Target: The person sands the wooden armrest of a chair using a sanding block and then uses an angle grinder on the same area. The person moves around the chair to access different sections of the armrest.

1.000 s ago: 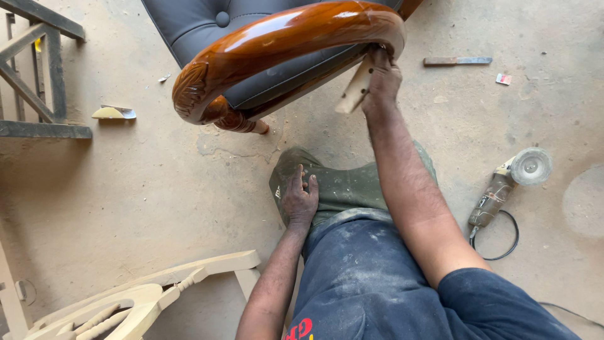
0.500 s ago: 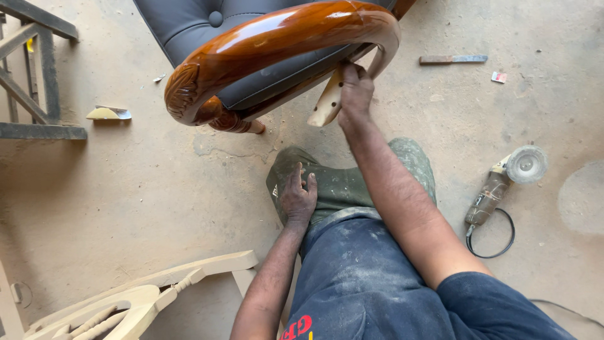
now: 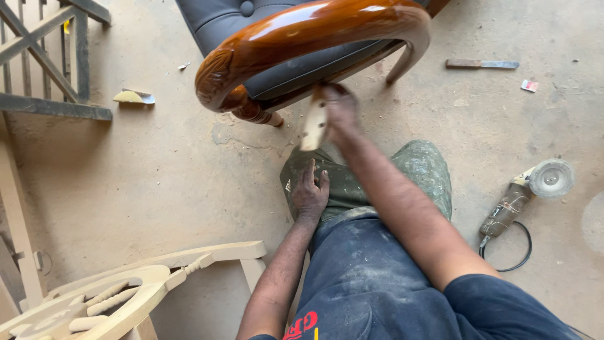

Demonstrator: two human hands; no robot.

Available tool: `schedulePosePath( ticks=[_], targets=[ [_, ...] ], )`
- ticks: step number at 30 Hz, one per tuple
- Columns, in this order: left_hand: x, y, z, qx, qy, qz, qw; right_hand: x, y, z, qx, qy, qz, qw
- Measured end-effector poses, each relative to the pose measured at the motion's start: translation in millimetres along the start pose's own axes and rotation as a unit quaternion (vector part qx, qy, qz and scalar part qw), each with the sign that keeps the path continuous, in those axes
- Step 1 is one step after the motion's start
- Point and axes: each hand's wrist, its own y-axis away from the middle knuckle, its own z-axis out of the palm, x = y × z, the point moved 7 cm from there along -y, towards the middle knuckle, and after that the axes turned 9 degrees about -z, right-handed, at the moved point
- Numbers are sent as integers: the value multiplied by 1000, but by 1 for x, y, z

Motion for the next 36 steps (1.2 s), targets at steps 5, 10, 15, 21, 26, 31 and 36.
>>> schedulePosePath(
  ticks=[5, 10, 15, 21, 26, 31, 36],
  targets=[
    [3, 1, -6, 19, 40, 5, 999, -13, -20, -22, 51, -208, -104, 971],
    [5, -1, -4, -5, 23, 1, 1000, -3, -13, -8, 24, -107, -84, 990],
    [3, 0, -6, 3, 33, -7, 999, -20, -23, -24, 23, -168, -128, 977],
    [7, -2, -3, -6, 11, -1, 1000, -5, 11, 28, -25, -60, -136, 989],
    [6, -1, -8, -4, 24, -5, 1000, -24, -16, -19, 63, -130, -102, 984],
    [-1, 0, -1, 1, 9, -6, 1000, -14, 0, 7, 53, -143, -123, 981],
    [-10, -1, 7, 7, -31, 17, 999, 8, 45, 92, -33, -53, -72, 995]
  ],
)
